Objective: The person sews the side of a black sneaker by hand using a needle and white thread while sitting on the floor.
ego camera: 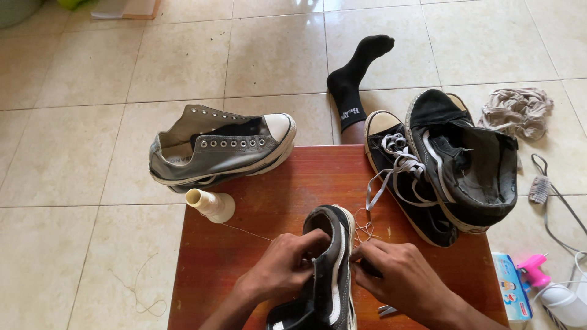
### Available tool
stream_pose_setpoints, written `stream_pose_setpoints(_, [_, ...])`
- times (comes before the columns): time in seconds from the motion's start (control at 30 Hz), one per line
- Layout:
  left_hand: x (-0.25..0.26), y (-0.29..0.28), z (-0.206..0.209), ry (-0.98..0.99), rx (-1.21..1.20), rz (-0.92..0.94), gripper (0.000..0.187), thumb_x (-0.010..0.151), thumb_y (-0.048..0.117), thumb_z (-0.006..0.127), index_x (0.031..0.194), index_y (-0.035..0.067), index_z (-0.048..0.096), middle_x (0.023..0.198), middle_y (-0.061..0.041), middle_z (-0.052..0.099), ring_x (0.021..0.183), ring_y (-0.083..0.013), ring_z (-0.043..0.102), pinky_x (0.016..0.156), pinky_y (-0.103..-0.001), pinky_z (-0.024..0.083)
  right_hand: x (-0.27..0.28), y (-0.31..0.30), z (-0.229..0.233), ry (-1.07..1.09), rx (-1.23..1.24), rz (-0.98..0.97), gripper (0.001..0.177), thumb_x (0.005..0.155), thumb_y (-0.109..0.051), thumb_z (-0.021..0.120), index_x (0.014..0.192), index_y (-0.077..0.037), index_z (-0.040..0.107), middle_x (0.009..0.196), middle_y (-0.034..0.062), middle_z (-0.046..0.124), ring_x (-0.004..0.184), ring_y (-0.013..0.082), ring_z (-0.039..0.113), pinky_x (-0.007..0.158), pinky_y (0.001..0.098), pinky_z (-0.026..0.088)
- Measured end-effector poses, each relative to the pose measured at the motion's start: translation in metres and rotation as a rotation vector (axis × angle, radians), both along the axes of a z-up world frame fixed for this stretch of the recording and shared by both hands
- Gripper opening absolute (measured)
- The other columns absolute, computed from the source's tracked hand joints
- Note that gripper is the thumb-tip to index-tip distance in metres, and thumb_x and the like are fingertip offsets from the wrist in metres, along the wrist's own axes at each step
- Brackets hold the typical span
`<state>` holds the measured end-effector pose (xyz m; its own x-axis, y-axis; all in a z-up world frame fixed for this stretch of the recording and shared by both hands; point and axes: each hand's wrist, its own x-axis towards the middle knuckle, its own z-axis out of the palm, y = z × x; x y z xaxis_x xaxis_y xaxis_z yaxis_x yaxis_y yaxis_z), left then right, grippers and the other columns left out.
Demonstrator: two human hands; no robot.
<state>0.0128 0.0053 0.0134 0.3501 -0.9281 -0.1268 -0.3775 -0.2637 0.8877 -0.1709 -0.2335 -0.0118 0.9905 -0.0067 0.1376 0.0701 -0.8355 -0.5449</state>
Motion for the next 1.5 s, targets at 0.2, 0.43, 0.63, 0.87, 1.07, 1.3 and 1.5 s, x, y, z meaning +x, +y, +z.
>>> stream_pose_setpoints(0.2, [-0.002,-0.001,-0.006,0.013,-0.02,-0.007,0.035,0.085,-0.002,0.071,0.116,0.014,0.071,0.085,0.002,0.073,0.073,-0.0159,0.057,0.068,-0.039,0.049,-0.005,-0.013,0.0,0.037,-0.199,0.061,0.012,0.107,-0.036,0.083,0.108,-0.026,0.076,0.098,-0.005,0.077,0.076,0.0292,0.078,0.054,0.0541,0.056])
stream_pose_setpoints(0.43, [0.002,0.0,-0.024,0.138,0.009,0.102,0.012,0.104,0.01,0.089,0.108,0.017,0.079,0.082,0.008,0.072,0.077,-0.0043,0.06,0.069,-0.033,0.051,-0.003,-0.011,0.004,0.062,-0.357,-0.105,0.053,0.1,-0.075,0.091,0.087,-0.031,0.065,0.08,-0.0058,0.074,0.066,0.0276,0.077,0.055,0.0529,0.054])
stream_pose_setpoints(0.63, [0.004,0.0,-0.034,0.447,-0.079,0.226,0.01,0.107,0.004,0.093,0.101,0.005,0.085,0.092,0.003,0.086,0.084,-0.0032,0.076,0.071,-0.024,0.061,-0.016,-0.028,0.023,0.202,-0.442,-0.207,0.066,0.094,-0.094,0.084,0.088,-0.032,0.063,0.079,-0.0102,0.077,0.071,0.0243,0.079,0.055,0.0548,0.055])
stream_pose_setpoints(0.87, [0.0,-0.001,0.02,0.758,-0.018,0.373,0.017,0.093,-0.005,0.089,0.091,0.006,0.077,0.083,0.006,0.069,0.074,-0.0069,0.061,0.06,-0.028,0.048,-0.022,-0.054,0.016,0.281,-0.365,-0.208,0.057,0.09,-0.086,0.089,0.085,-0.034,0.068,0.077,-0.0119,0.085,0.07,0.0255,0.082,0.063,0.0513,0.055])
stream_pose_setpoints(1.07, [0.011,0.006,-0.023,0.619,0.113,0.301,0.031,0.095,0.0,0.071,0.079,0.019,0.054,0.08,0.011,0.051,0.075,-0.0054,0.044,0.061,-0.032,0.035,-0.004,-0.054,0.021,0.479,0.024,0.062,0.063,0.08,-0.088,0.108,0.103,-0.036,0.08,0.073,-0.0104,0.088,0.065,0.02,0.081,0.067,0.0403,0.057])
stream_pose_setpoints(1.3, [0.011,0.004,-0.002,0.551,0.185,0.307,0.043,0.1,0.01,0.068,0.078,0.024,0.034,0.078,0.011,0.038,0.073,-0.007,0.032,0.061,-0.036,0.026,0.019,-0.019,0.026,0.036,0.268,0.014,0.008,0.098,-0.029,0.096,0.103,-0.024,0.094,0.086,-0.007,0.092,0.07,0.0087,0.081,0.066,0.0295,0.062])
stream_pose_setpoints(1.5, [0.015,0.01,-0.045,0.298,0.149,0.222,0.042,0.096,0.017,0.073,0.08,0.023,0.034,0.082,0.011,0.038,0.076,-0.0098,0.033,0.061,-0.038,0.031,0.03,-0.01,-0.01,0.112,0.265,-0.024,0.034,0.102,-0.043,0.092,0.128,-0.021,0.096,0.113,0.0006,0.098,0.089,0.0194,0.092,0.081,0.0378,0.068])
